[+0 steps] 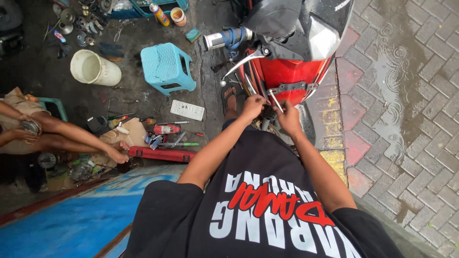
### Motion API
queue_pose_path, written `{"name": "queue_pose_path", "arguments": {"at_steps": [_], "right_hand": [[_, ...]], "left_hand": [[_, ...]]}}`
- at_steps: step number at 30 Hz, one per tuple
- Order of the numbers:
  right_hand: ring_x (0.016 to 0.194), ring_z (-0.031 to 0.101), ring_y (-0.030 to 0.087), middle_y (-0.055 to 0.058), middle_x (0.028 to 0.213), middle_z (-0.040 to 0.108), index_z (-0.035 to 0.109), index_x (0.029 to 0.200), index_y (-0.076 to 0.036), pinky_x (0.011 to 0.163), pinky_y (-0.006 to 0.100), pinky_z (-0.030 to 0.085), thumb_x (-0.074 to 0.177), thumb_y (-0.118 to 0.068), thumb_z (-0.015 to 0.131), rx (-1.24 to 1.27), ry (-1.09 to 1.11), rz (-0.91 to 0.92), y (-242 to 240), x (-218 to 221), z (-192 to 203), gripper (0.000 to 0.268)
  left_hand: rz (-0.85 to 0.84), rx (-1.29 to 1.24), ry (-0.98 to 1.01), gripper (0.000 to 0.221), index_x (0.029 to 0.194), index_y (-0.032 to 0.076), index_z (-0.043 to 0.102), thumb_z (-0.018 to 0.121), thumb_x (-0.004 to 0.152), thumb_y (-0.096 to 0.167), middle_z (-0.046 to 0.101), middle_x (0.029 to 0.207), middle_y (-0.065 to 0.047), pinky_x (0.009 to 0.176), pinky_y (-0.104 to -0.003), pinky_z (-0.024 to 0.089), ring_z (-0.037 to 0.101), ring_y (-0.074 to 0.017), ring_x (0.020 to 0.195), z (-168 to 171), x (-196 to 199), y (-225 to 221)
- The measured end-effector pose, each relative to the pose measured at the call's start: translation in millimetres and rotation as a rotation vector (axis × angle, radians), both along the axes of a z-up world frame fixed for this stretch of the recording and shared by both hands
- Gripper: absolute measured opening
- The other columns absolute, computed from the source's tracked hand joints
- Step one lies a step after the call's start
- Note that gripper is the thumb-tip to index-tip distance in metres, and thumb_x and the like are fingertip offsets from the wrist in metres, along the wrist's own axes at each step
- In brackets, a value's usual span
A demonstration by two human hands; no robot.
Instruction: The person is adjusting and fitting the front plastic fairing of a motorcycle, attempting to snap it into place.
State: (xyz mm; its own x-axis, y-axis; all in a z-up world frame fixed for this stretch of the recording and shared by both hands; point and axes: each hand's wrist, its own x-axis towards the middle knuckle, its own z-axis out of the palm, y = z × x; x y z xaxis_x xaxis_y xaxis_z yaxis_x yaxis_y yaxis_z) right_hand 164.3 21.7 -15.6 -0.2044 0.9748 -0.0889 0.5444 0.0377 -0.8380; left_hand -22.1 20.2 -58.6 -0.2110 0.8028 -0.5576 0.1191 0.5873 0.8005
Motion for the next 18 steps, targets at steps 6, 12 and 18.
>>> {"name": "queue_pose_path", "arguments": {"at_steps": [6, 12, 18], "right_hand": [[0.073, 0.062, 0.018, 0.008, 0.088, 0.073, 0.071, 0.110, -0.010, 0.070, 0.036, 0.048, 0.093, -0.020, 0.076, -0.174, 0.217, -0.222, 16, 7, -20, 0.021], [0.074, 0.067, 0.015, 0.002, 0.086, 0.076, 0.073, 0.109, -0.014, 0.071, 0.030, 0.047, 0.091, -0.020, 0.075, -0.178, 0.202, -0.376, 38, 10, -43, 0.019], [0.085, 0.074, 0.031, 0.010, 0.088, 0.077, 0.074, 0.106, -0.010, 0.076, 0.040, 0.054, 0.090, -0.016, 0.078, -0.068, 0.066, -0.343, 40, 6, -32, 0.017]], "left_hand": [[-0.201, 0.245, 0.353, 0.025, 0.115, 0.012, 0.070, 0.072, 0.091, 0.020, 0.068, 0.110, -0.013, 0.098, -0.048, 0.056, 0.069, -0.0360, 0.112, -39, -5, 34], [-0.347, 0.202, 0.299, 0.037, 0.130, 0.008, 0.062, 0.066, 0.094, 0.015, 0.067, 0.117, -0.022, 0.104, -0.054, 0.053, 0.066, -0.0423, 0.120, -4, 12, 52], [-0.315, 0.199, 0.284, 0.028, 0.128, 0.012, 0.068, 0.062, 0.100, 0.014, 0.070, 0.115, -0.021, 0.101, -0.052, 0.055, 0.067, -0.0414, 0.119, -16, 29, 62]]}}
